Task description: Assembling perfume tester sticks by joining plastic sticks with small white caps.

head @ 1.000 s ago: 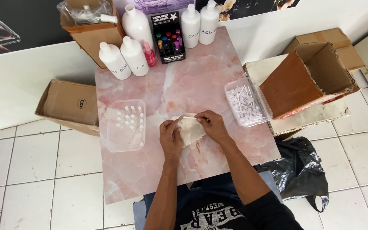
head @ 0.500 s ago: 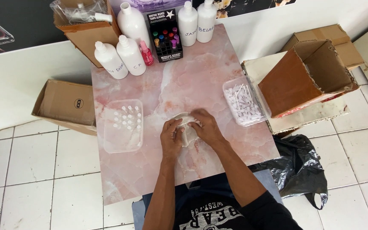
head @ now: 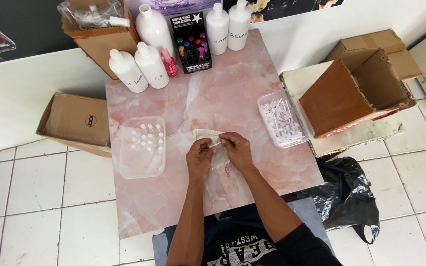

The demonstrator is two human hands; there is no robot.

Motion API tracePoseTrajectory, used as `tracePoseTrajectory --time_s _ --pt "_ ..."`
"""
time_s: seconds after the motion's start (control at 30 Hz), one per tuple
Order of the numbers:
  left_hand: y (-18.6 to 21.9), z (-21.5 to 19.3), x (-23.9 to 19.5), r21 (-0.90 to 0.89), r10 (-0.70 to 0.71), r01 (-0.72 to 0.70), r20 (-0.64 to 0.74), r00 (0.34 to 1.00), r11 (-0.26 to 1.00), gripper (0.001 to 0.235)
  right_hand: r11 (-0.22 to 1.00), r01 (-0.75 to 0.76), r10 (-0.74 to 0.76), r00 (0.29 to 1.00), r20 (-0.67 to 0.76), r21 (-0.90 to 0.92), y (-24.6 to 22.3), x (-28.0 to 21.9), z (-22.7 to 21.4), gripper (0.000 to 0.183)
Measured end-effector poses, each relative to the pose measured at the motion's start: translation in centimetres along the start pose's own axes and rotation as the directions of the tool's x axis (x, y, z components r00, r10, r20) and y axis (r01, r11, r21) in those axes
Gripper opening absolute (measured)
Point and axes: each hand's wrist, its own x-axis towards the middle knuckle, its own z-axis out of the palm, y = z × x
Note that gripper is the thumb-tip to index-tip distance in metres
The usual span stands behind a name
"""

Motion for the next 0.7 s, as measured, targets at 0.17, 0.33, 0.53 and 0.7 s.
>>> tracePoseTrajectory --time_s 0.17,0.33,0.53,0.7 --pt "0.4 -1.3 0.5 -0.006 -0.008 0.009 0.010 1.000 1.000 0.029 0.983 -0.122 0.105 0.987 0.126 0.137 -2.0 -1.0 0.0 0.025" --pt "0.6 -1.3 0.3 -0.012 0.015 -0.015 0.008 1.000 1.000 0.025 0.994 -0.086 0.080 0.993 0.091 0.062 -0.9 -1.2 0.3 0.023" --pt "1.1 -1.6 -0.1 0.002 0.060 -0.060 0.018 0.998 0.998 0.023 0.963 0.146 -0.136 0.989 0.058 -0.229 -2.7 -1.2 0.0 0.010" --pt "1.6 -1.5 -0.2 -0.046 0.040 -0.039 0.023 0.999 0.998 0.020 0.965 0.177 -0.149 0.978 0.148 -0.195 -2.7 -1.5 -0.7 0.028"
